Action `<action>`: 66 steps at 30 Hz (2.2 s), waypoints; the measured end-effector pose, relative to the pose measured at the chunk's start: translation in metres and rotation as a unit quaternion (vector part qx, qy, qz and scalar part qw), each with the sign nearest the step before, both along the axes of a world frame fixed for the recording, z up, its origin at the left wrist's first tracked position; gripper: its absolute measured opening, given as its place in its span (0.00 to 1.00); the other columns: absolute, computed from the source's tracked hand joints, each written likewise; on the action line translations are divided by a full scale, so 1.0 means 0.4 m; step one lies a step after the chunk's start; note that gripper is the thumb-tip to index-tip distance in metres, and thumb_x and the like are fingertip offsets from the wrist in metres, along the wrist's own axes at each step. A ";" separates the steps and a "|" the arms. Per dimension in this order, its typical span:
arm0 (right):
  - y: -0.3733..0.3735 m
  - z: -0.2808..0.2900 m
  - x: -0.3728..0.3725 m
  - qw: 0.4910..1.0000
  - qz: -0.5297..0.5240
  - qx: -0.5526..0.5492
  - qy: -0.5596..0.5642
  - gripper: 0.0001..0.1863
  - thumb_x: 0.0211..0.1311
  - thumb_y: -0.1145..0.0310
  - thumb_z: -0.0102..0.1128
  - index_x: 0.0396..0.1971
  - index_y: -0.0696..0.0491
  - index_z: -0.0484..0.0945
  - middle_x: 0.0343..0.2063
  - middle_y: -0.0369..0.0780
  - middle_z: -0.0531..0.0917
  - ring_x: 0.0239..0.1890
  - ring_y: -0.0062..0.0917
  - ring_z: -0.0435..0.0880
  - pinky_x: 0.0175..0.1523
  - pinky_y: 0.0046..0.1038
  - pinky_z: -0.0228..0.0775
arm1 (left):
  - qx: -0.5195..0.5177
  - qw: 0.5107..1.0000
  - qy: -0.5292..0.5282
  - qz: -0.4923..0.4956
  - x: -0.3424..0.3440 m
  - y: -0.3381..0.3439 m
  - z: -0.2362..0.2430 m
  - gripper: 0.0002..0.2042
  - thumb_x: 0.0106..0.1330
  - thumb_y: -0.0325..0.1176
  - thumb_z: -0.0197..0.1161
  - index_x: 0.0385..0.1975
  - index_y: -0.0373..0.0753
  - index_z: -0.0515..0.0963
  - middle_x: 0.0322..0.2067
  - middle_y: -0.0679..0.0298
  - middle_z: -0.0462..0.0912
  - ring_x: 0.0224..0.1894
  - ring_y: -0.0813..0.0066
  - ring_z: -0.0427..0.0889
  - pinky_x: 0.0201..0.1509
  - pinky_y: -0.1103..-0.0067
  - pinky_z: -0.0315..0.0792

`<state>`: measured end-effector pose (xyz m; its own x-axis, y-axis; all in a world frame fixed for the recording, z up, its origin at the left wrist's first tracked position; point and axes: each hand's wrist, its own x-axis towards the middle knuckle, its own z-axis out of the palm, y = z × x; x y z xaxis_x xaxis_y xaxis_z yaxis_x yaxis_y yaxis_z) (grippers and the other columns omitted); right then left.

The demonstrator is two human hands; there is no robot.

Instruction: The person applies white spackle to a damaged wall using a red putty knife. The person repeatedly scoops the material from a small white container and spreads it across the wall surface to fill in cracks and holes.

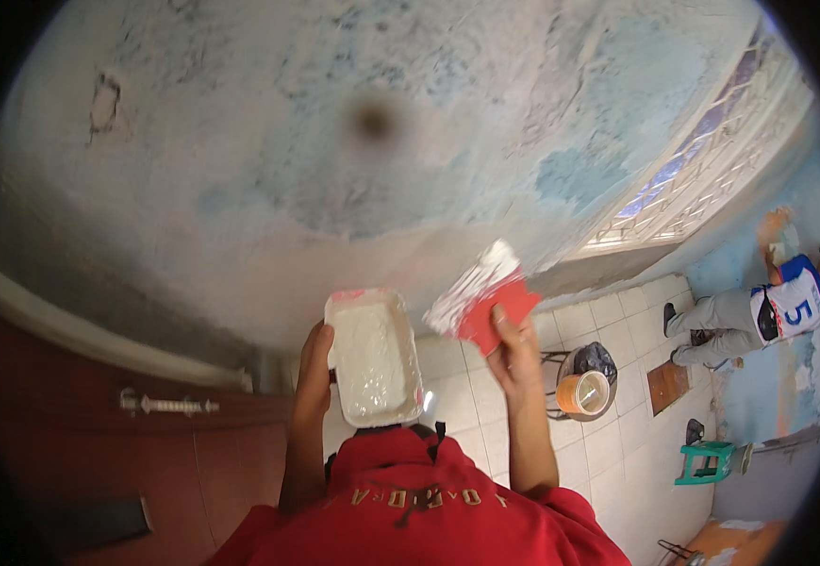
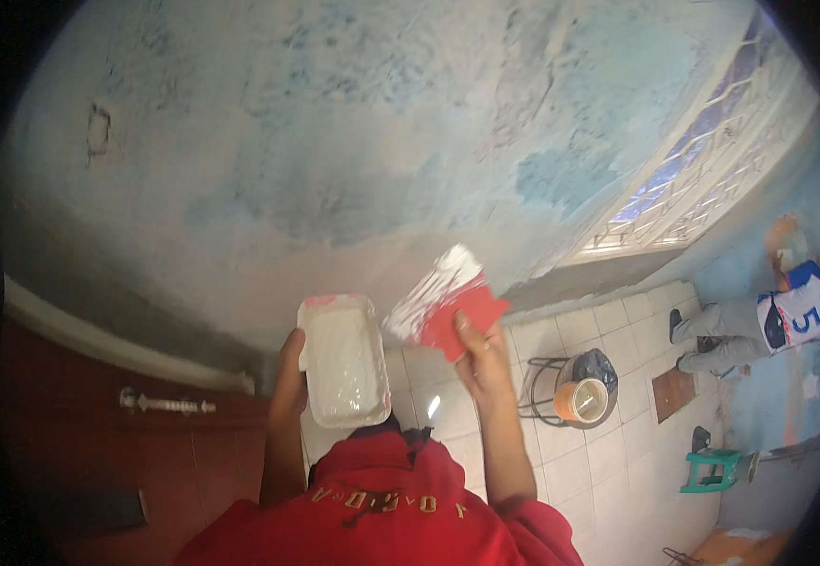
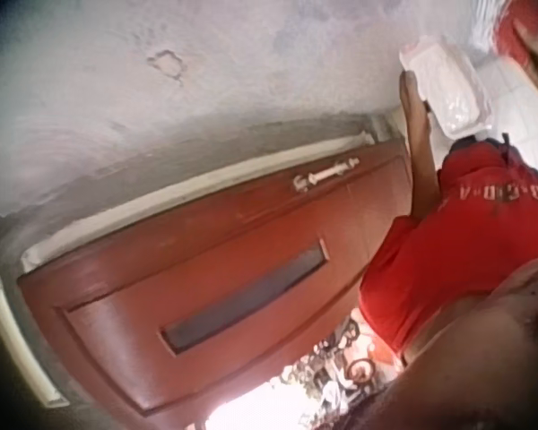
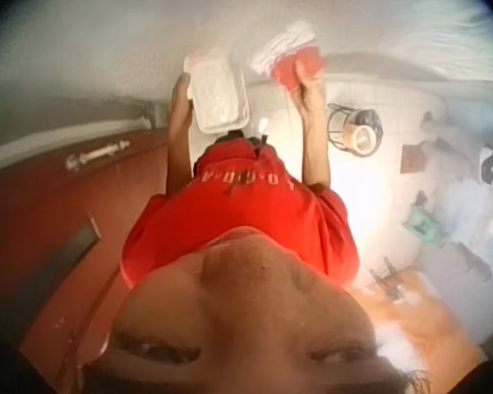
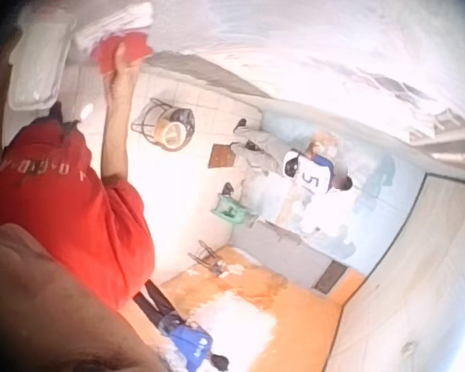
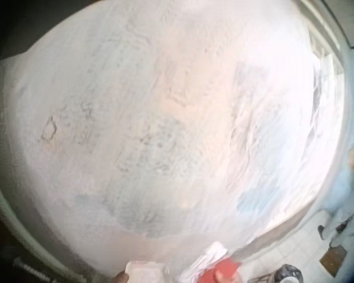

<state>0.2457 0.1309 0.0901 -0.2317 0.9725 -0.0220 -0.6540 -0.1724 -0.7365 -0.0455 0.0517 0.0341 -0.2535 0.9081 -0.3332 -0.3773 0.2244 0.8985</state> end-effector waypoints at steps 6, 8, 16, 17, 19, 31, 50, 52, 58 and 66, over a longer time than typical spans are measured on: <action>0.272 0.320 0.097 0.836 -0.340 0.292 -0.316 0.15 0.79 0.67 0.52 0.52 0.63 0.79 0.49 0.39 0.83 0.52 0.19 0.79 0.59 0.25 0.69 | 0.064 0.998 0.012 0.003 -0.047 0.044 0.032 0.31 0.74 0.56 0.53 0.68 0.38 0.68 0.55 0.60 0.80 0.54 0.71 0.82 0.45 0.74 0.81; 0.356 0.453 0.074 0.728 -0.427 0.429 -0.323 0.15 0.78 0.72 0.52 0.56 0.65 0.78 0.52 0.43 0.83 0.55 0.25 0.80 0.61 0.27 0.70 | 0.040 0.999 -0.012 0.025 -0.051 0.048 0.041 0.31 0.74 0.55 0.53 0.67 0.38 0.69 0.55 0.59 0.80 0.54 0.70 0.82 0.46 0.74 0.81; 0.592 0.651 0.100 0.302 -0.484 0.596 -0.565 0.29 0.61 0.81 0.52 0.65 0.61 0.73 0.62 0.51 0.78 0.62 0.49 0.77 0.68 0.43 0.67 | 0.069 0.996 -0.020 0.056 0.014 0.065 0.038 0.32 0.73 0.56 0.54 0.66 0.36 0.69 0.54 0.59 0.80 0.54 0.68 0.82 0.53 0.72 0.78; 0.605 0.601 0.094 0.313 -0.484 0.575 -0.581 0.29 0.62 0.81 0.50 0.65 0.60 0.73 0.63 0.52 0.77 0.63 0.48 0.76 0.68 0.43 0.67 | 0.061 0.996 -0.021 0.067 0.028 0.066 0.039 0.32 0.73 0.57 0.55 0.65 0.36 0.70 0.54 0.59 0.80 0.54 0.68 0.82 0.54 0.71 0.77; 0.597 0.453 0.099 0.333 -0.463 0.557 -0.604 0.29 0.62 0.81 0.50 0.66 0.60 0.73 0.63 0.52 0.77 0.64 0.48 0.76 0.69 0.43 0.66 | 0.069 0.995 -0.024 0.074 0.061 0.080 0.025 0.32 0.72 0.57 0.55 0.65 0.36 0.70 0.53 0.59 0.80 0.54 0.68 0.82 0.53 0.71 0.78; 0.557 0.873 0.169 0.327 -0.432 0.681 -0.493 0.27 0.60 0.82 0.51 0.61 0.55 0.77 0.55 0.48 0.83 0.57 0.43 0.82 0.61 0.41 0.74 | 0.076 0.992 -0.045 0.090 0.352 0.115 0.023 0.34 0.71 0.60 0.55 0.65 0.37 0.69 0.53 0.59 0.79 0.52 0.67 0.82 0.49 0.71 0.80; 0.581 0.672 0.356 0.377 -0.378 0.641 -0.551 0.27 0.64 0.79 0.49 0.64 0.56 0.74 0.57 0.49 0.82 0.58 0.43 0.82 0.63 0.40 0.74 | 0.039 0.986 0.045 0.159 0.473 -0.066 0.032 0.35 0.71 0.60 0.56 0.65 0.35 0.70 0.54 0.57 0.78 0.55 0.67 0.80 0.53 0.68 0.78; 0.623 0.707 0.350 0.323 -0.409 0.659 -0.542 0.27 0.66 0.78 0.48 0.66 0.59 0.71 0.61 0.52 0.79 0.62 0.45 0.78 0.67 0.42 0.70 | 0.028 0.987 0.063 0.145 0.478 -0.060 0.029 0.34 0.71 0.60 0.54 0.66 0.36 0.70 0.54 0.59 0.78 0.53 0.69 0.79 0.46 0.70 0.77; 0.590 0.229 0.299 0.355 -0.297 0.629 -0.625 0.28 0.66 0.76 0.49 0.67 0.62 0.69 0.66 0.53 0.73 0.68 0.44 0.73 0.72 0.41 0.65 | -0.003 0.983 0.114 0.144 0.505 -0.041 0.028 0.33 0.74 0.54 0.55 0.68 0.34 0.67 0.57 0.57 0.77 0.56 0.68 0.77 0.53 0.72 0.75; 0.536 0.564 0.327 0.389 -0.358 0.650 -0.547 0.27 0.60 0.81 0.52 0.62 0.58 0.74 0.56 0.49 0.82 0.56 0.42 0.82 0.59 0.41 0.76 | 0.015 0.987 0.113 0.111 0.491 -0.031 0.046 0.34 0.73 0.54 0.57 0.68 0.31 0.66 0.57 0.55 0.78 0.57 0.66 0.77 0.55 0.73 0.75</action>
<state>0.3765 0.3452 0.3158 -0.4350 0.1337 0.8904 0.6339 0.7478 0.1974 0.1511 0.0395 0.0524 -0.5130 0.8302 -0.2184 -0.2031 0.1298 0.9705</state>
